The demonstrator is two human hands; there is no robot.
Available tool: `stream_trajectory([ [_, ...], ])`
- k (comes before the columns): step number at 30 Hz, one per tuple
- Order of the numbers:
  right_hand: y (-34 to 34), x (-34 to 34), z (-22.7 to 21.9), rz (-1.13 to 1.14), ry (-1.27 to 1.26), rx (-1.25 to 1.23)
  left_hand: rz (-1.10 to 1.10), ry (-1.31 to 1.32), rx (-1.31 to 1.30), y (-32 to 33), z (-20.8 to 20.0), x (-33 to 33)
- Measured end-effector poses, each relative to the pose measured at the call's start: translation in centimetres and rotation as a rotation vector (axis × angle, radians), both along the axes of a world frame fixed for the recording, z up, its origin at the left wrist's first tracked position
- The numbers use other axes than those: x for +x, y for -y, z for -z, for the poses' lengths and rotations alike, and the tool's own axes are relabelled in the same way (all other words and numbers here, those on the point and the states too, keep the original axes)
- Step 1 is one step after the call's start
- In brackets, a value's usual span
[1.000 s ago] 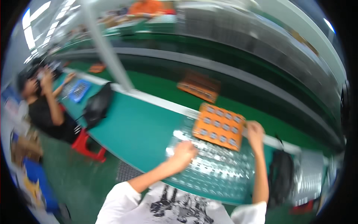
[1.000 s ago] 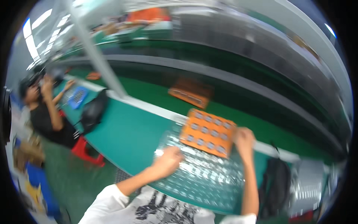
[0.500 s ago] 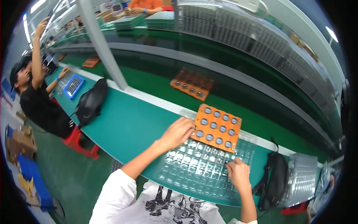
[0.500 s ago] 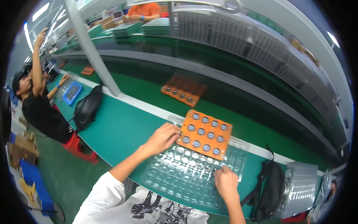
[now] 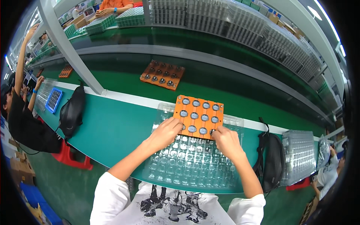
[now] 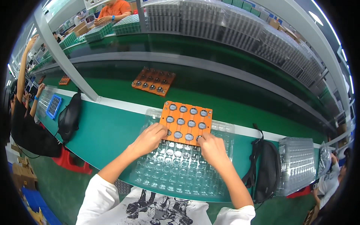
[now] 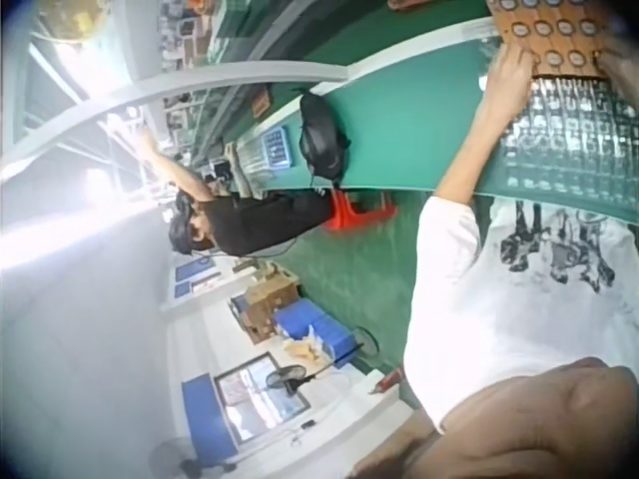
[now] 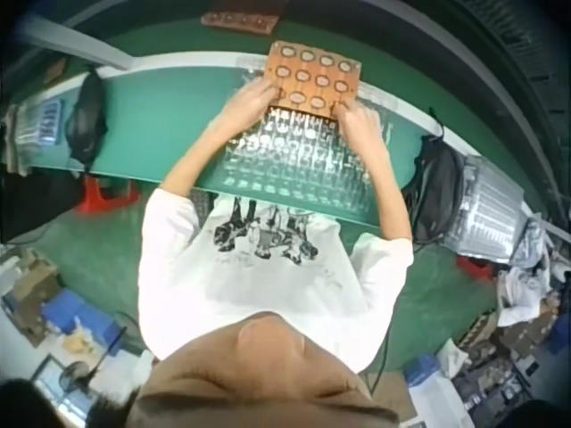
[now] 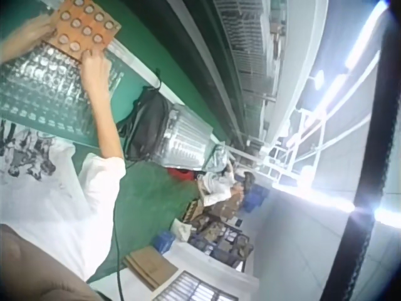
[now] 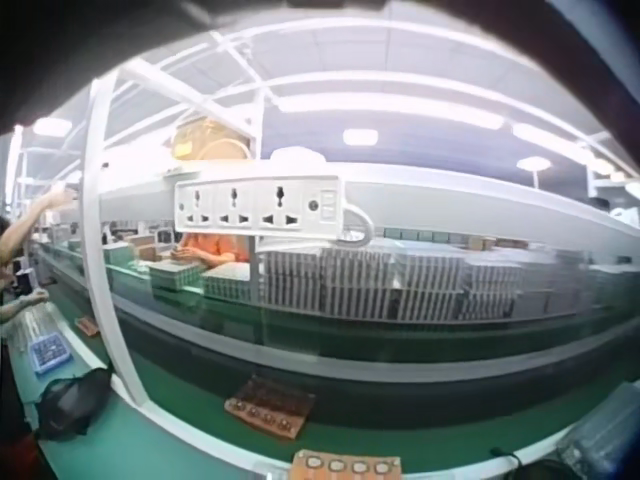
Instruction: Assembling small circular components into an orange template and placing the sub-assembly onto a main circuit board.
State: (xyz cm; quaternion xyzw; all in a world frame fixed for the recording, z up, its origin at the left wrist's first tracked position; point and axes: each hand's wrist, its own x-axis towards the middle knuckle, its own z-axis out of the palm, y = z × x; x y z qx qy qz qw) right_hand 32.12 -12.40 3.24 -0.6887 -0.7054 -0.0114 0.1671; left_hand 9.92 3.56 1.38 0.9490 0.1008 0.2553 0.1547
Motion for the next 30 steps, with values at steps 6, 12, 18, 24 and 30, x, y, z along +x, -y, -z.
stream_trajectory([
  [6,-0.2,0.5,0.4,-0.024,0.027,-0.04,-0.007,-0.125,0.025,-0.2,-0.7,0.6],
  [12,2.7,-2.3,-0.2,0.081,-0.149,0.048,-0.084,0.06,-0.122,0.4,-1.2,-0.5],
  [18,3.6,-2.3,2.5,-0.049,-0.036,-0.225,0.014,-0.115,-0.019,4.8,0.3,-1.7],
  [24,-0.7,-2.1,-1.6,0.003,-0.141,0.11,-0.123,-0.186,-0.081,6.0,1.3,-1.4],
  [30,-2.6,-2.1,0.7,-0.089,-0.023,0.108,-0.16,-0.193,-0.074,6.4,1.7,-0.8],
])
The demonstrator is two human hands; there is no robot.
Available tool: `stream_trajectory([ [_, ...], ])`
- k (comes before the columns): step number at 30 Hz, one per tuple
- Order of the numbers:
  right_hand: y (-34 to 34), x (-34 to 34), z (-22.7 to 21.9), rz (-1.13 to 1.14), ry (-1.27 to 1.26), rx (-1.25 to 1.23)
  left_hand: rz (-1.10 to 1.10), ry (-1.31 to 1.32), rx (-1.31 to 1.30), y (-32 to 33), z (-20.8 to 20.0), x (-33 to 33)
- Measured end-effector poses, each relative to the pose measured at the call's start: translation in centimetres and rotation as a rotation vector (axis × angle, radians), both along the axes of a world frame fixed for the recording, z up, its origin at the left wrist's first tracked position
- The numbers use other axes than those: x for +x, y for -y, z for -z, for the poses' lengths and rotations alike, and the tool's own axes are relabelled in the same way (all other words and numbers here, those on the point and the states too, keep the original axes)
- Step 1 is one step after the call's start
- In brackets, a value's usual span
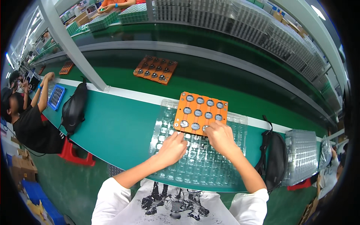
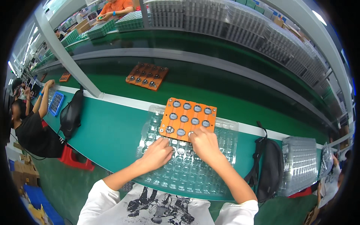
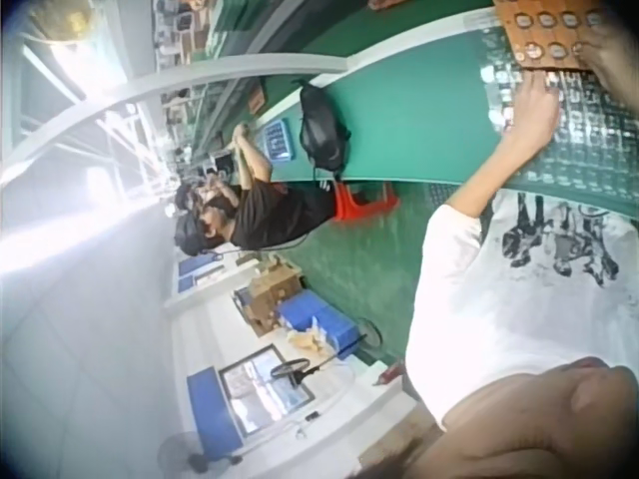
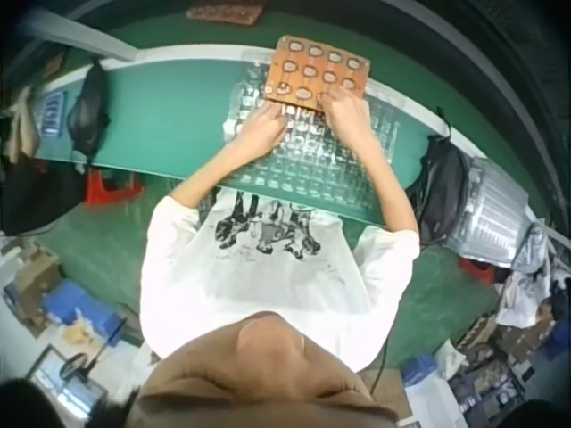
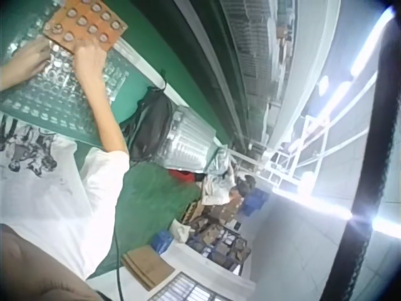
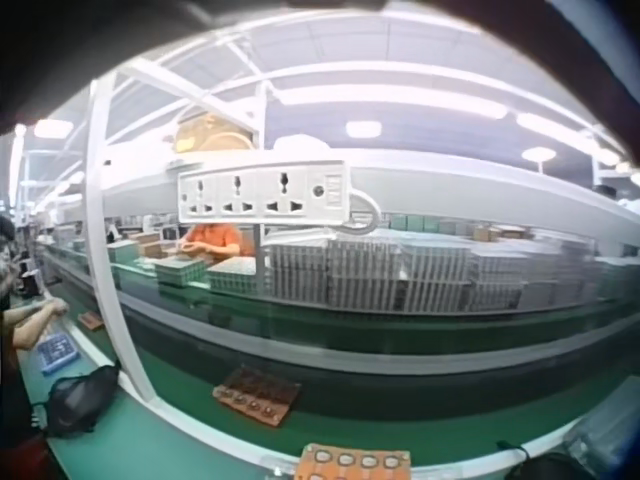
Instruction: Assembling small circular components into an orange template and placing the sub-assembly onto a main circuit board.
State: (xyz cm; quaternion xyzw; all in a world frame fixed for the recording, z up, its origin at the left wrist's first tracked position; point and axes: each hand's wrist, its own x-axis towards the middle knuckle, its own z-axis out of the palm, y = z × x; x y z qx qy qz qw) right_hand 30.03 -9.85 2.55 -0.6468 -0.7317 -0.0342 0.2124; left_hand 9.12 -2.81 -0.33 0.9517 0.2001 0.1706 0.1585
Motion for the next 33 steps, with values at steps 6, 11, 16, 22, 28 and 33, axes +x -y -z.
stream_trajectory([
  [6,0.1,-0.1,0.5,-0.016,0.016,0.099,0.033,0.081,0.033,-1.0,-1.9,0.0],
  [11,2.2,-2.7,-0.9,0.016,-0.069,0.144,0.045,0.336,0.1,-7.8,-4.3,1.7],
  [16,5.2,-4.2,3.0,0.073,0.021,-0.225,0.157,0.185,-0.031,-11.1,-2.5,3.8],
  [22,4.0,-3.6,1.3,0.042,0.028,-0.215,0.201,0.252,-0.027,-11.6,-2.2,3.3],
  [28,-0.5,-2.7,-1.8,0.041,-0.143,0.017,0.093,0.379,-0.13,-11.0,-0.7,3.3],
  [33,-3.1,-2.2,0.0,-0.063,0.016,-0.104,0.089,0.396,-0.14,-11.1,-0.7,3.7],
])
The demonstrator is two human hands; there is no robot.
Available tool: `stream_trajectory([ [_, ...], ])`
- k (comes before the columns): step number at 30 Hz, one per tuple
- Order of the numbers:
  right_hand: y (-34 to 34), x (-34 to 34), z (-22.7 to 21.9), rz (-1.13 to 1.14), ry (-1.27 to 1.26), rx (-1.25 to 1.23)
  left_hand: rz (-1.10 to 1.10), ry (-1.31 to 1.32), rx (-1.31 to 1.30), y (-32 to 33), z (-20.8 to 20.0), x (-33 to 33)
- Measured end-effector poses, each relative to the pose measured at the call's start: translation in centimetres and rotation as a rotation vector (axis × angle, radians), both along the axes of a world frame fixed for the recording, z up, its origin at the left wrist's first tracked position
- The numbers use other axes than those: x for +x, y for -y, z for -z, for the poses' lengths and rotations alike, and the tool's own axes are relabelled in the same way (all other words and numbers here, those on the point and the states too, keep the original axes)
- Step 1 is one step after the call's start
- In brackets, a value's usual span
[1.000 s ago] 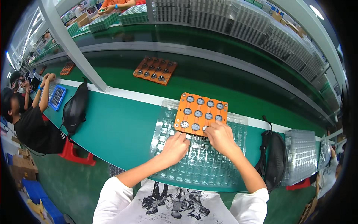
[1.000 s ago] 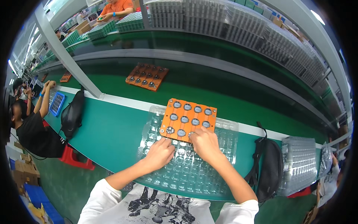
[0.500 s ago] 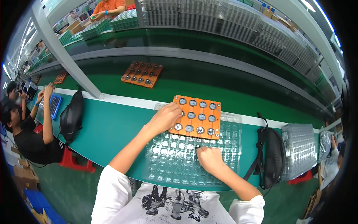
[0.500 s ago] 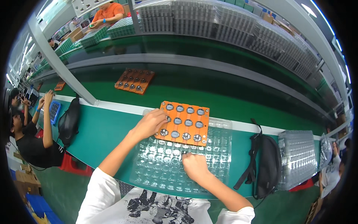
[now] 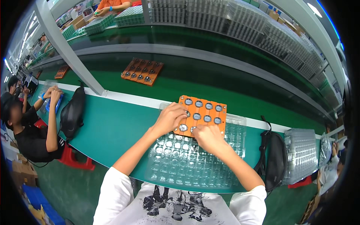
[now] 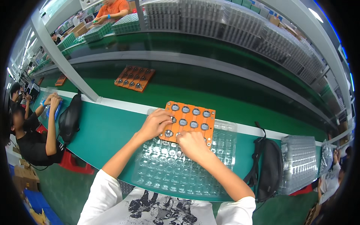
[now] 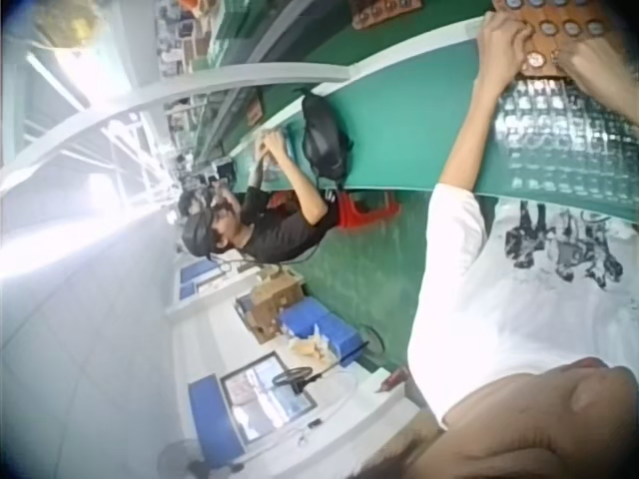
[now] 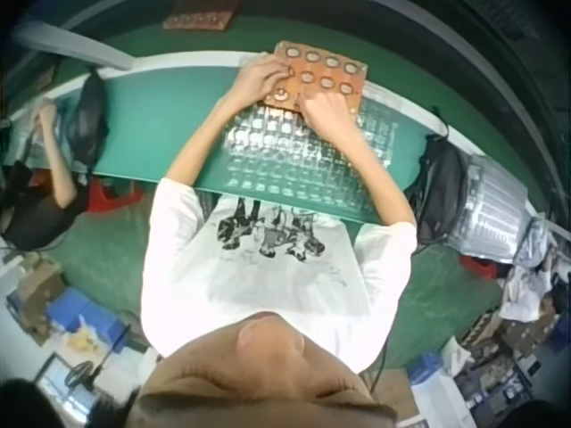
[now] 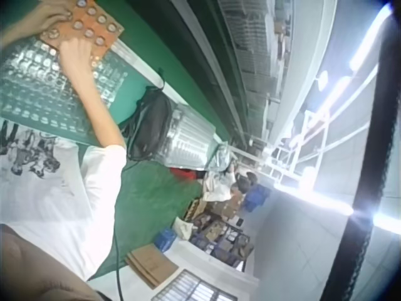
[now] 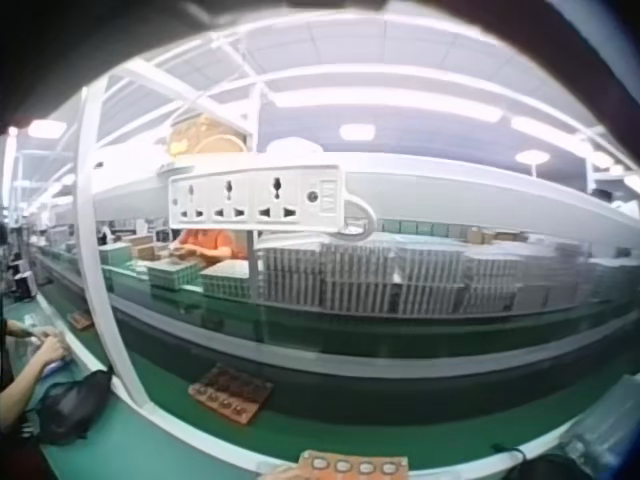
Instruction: Assembling small circular components into an orange template and placing the sub-assembly onto a main circuit board.
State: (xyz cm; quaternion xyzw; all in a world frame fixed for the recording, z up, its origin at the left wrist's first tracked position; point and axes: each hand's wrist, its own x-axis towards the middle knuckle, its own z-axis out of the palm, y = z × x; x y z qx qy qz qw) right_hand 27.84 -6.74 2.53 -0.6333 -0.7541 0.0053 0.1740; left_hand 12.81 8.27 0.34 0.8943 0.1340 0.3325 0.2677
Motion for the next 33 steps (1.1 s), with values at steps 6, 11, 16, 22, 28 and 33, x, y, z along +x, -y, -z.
stream_trajectory([
  [6,0.1,-0.4,0.2,-0.039,0.035,-0.028,-0.025,0.04,-0.108,-0.1,0.8,0.0],
  [11,0.7,-1.9,-1.1,0.048,-0.02,0.048,-0.078,-0.101,0.113,0.9,-1.4,0.2],
  [16,4.9,-3.9,-0.7,0.086,-0.039,-0.22,-0.025,-0.129,0.097,0.9,-0.8,0.4],
  [22,5.2,-2.5,0.5,0.029,-0.045,-0.192,-0.004,-0.057,-0.009,0.2,-0.5,0.2],
  [28,2.5,4.0,-2.6,0.245,-0.159,0.107,0.051,-0.253,0.024,-0.4,-1.7,-0.2],
  [33,2.3,6.0,0.3,0.238,-0.004,0.152,-0.082,-0.075,-0.017,1.3,-3.2,-2.2],
])
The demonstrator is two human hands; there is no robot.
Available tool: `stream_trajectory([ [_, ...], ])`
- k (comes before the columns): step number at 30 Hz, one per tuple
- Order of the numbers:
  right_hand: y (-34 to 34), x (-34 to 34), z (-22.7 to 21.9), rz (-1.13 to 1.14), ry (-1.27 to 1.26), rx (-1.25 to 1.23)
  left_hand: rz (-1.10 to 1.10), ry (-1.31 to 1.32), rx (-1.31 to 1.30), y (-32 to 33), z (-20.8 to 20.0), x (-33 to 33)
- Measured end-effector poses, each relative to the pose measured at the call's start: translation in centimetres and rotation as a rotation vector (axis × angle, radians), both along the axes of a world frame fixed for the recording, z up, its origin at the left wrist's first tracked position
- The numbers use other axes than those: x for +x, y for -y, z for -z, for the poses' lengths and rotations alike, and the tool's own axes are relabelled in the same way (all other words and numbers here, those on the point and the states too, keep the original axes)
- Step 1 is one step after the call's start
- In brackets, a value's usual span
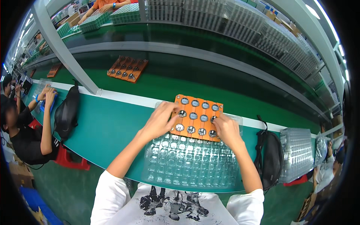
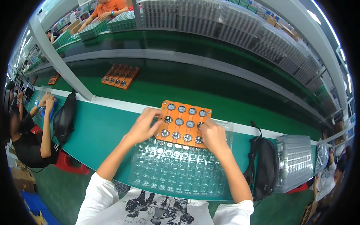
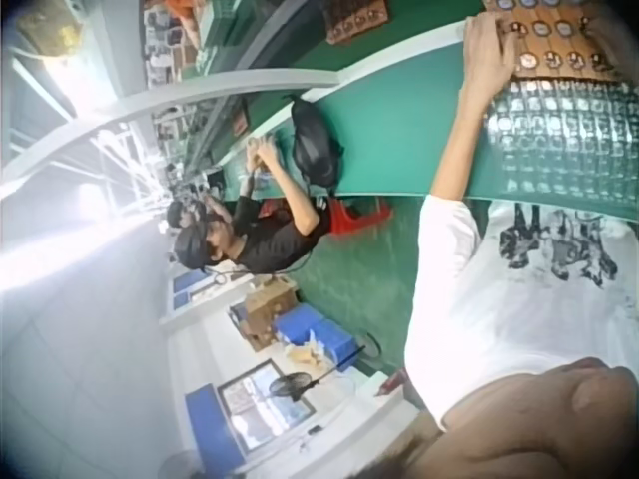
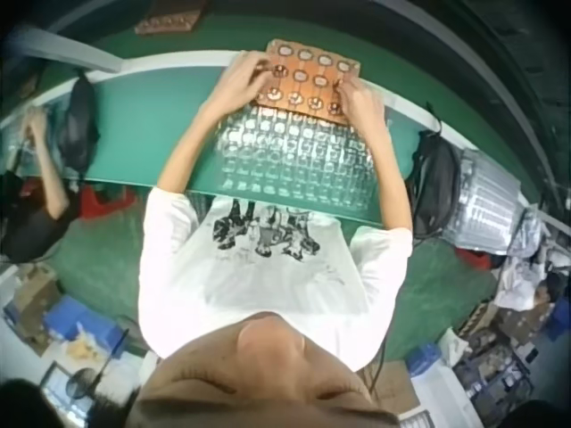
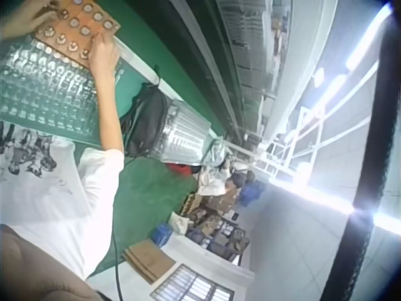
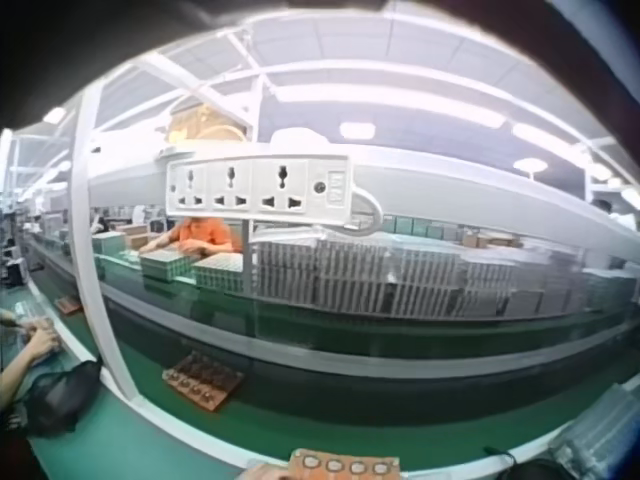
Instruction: Assembling small circular components into an orange template and placing the sub-assembly onto a main circuit board.
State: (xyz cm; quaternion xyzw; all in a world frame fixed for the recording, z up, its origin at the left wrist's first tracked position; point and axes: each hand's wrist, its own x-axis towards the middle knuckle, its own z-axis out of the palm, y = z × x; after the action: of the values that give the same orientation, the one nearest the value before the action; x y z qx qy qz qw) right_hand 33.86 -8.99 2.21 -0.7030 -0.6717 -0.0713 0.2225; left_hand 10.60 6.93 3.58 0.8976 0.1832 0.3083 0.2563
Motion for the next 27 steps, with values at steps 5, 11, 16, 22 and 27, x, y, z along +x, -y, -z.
stream_trajectory([
  [5,-0.2,0.6,-0.2,-0.02,-0.085,0.002,0.056,-0.18,0.101,3.5,-0.3,-4.3],
  [11,-0.5,0.8,-0.1,-0.026,-0.065,-0.066,-0.024,-0.255,0.221,6.5,2.7,-3.8],
  [16,2.3,-2.4,-1.1,-0.042,-0.223,0.067,-0.103,-0.287,0.279,6.7,4.3,-2.9],
  [22,6.2,-4.3,2.6,0.051,-0.048,-0.286,-0.065,-0.166,0.266,4.7,-0.9,-3.0],
  [27,5.7,-4.6,2.9,-0.008,-0.009,-0.213,0.092,-0.358,0.205,5.0,1.6,-3.0],
])
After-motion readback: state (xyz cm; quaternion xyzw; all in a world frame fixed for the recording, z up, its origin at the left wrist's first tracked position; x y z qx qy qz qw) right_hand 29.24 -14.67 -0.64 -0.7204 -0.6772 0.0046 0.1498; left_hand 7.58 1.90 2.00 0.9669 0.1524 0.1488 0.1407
